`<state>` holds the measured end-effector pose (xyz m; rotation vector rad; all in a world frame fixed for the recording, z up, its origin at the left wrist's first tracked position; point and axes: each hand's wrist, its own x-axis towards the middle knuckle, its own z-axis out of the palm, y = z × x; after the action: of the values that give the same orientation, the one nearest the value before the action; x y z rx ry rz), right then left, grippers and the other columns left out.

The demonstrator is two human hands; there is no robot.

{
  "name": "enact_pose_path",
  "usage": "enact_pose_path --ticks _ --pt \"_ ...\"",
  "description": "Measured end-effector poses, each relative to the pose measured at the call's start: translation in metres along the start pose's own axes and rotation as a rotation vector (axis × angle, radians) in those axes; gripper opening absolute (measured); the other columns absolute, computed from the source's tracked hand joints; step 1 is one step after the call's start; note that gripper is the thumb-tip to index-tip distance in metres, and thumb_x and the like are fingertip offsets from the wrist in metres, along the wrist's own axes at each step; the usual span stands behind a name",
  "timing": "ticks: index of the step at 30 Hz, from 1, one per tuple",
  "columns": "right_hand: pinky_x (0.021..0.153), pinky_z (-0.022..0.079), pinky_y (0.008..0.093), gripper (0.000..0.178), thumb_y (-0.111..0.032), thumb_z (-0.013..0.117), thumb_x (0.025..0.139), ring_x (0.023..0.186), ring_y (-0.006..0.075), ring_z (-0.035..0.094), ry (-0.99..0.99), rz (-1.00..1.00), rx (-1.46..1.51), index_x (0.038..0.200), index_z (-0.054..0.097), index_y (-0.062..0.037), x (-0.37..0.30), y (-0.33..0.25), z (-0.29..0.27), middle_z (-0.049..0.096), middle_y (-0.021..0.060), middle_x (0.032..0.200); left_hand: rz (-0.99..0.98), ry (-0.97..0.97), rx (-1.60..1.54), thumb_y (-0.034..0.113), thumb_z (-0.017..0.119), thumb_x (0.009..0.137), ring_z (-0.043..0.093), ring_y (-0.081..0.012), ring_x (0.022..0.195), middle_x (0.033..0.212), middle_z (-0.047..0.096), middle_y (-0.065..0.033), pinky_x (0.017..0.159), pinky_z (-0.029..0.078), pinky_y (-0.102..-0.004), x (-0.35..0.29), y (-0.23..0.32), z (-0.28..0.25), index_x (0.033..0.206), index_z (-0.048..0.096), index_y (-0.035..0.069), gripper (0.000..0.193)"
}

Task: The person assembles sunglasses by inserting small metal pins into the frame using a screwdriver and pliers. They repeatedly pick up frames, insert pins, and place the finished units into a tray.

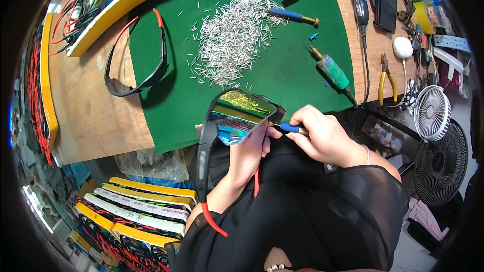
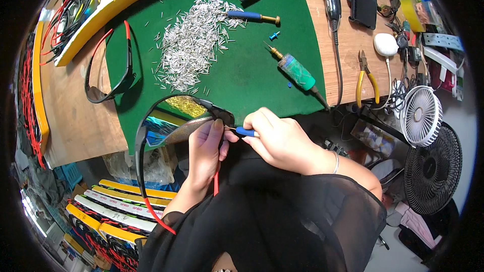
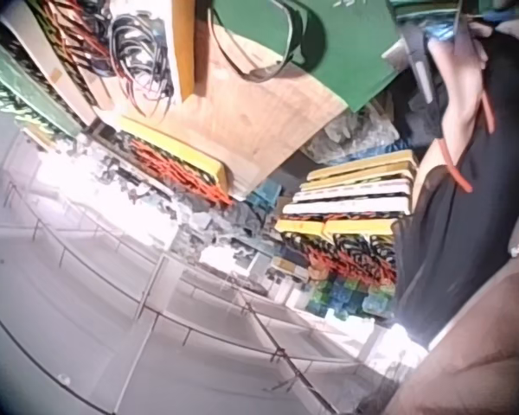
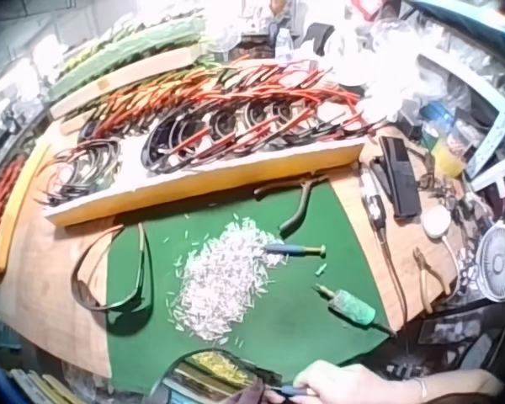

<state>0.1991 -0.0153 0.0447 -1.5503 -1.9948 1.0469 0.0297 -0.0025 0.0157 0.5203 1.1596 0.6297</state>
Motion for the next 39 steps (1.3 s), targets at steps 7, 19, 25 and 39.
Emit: enact_pose_path --ticks 7,19,25,39 --pt "0.053 0.047 0.0338 0.018 -0.015 0.063 0.078 0.059 0.0273 0.057 -0.01 0.0 0.046 0.085 0.053 -0.0017 -0.001 0.004 0.006 0.055 0.0119 0.072 0.035 0.006 0.027 0.02 0.04 0.095 0.039 -0.0044 0.043 0.066 0.059 -0.0067 0.038 0.029 -0.0171 0.0 -0.003 -0.002 0.075 0.055 0.0 0.032" --pt "0.051 0.045 0.0344 0.02 -0.019 0.061 0.081 0.06 0.0273 0.057 0.06 -0.01 -0.047 0.082 0.054 -0.0009 -0.001 0.002 0.013 0.051 0.0121 0.061 0.04 -0.005 0.005 0.021 0.042 0.095 0.039 -0.0041 0.042 0.065 0.058 -0.0055 0.038 0.028 -0.0174 0.002 -0.004 -0.007 0.075 0.054 0.001 0.031" --pt "0.053 0.046 0.0352 0.02 -0.02 0.062 0.08 0.059 0.0277 0.058 0.071 0.261 0.149 0.085 0.054 -0.0022 -0.005 -0.004 0.011 0.054 0.0126 0.064 0.063 -0.001 0.059 0.019 0.043 0.094 0.039 -0.0038 0.044 0.066 0.058 -0.0051 0.039 0.028 -0.0168 -0.002 -0.003 -0.001 0.076 0.054 0.001 0.028" --pt "0.053 0.047 0.033 0.023 -0.021 0.065 0.08 0.061 0.0264 0.06 0.091 0.033 0.003 0.084 0.053 -0.0013 -0.004 0.0 0.01 0.058 0.0132 0.067 0.066 -0.027 0.06 0.02 0.043 0.095 0.039 -0.0039 0.043 0.065 0.058 -0.0051 0.04 0.029 -0.0165 0.001 -0.004 -0.006 0.077 0.055 0.001 0.029"
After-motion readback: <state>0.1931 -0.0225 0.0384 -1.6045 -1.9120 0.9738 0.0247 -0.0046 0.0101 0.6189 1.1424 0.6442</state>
